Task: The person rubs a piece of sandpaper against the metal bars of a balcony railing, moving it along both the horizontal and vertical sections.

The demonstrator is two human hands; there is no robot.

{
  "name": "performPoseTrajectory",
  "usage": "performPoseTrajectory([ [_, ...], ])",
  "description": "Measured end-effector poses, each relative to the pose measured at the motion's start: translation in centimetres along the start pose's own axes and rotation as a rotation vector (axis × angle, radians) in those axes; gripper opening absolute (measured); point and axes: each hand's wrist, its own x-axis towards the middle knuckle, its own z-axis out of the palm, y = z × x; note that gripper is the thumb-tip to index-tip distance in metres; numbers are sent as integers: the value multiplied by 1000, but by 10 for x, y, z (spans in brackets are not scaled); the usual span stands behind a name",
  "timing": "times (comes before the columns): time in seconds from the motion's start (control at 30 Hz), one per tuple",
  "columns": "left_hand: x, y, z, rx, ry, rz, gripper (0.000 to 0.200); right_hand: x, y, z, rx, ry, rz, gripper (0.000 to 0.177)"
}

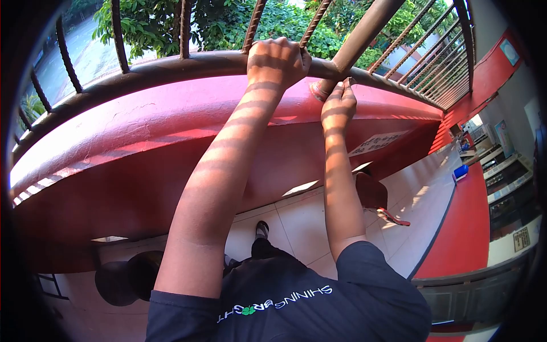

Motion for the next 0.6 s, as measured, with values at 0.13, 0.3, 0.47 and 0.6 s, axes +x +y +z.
performPoseTrajectory([
  [0.13,1,0,1,-8,1,10,42,5,-13,7,-92,0,14,36],
  [0.3,2,0,3,-21,16,12,42,-19,-48,8,-118,24,-84,25],
  [0.47,1,0,-1,-20,-45,4,41,-18,-45,14,-125,7,60,35],
  [0.6,0,-2,7,-63,78,26,48,-10,-9,32,-147,153,-142,39],
])
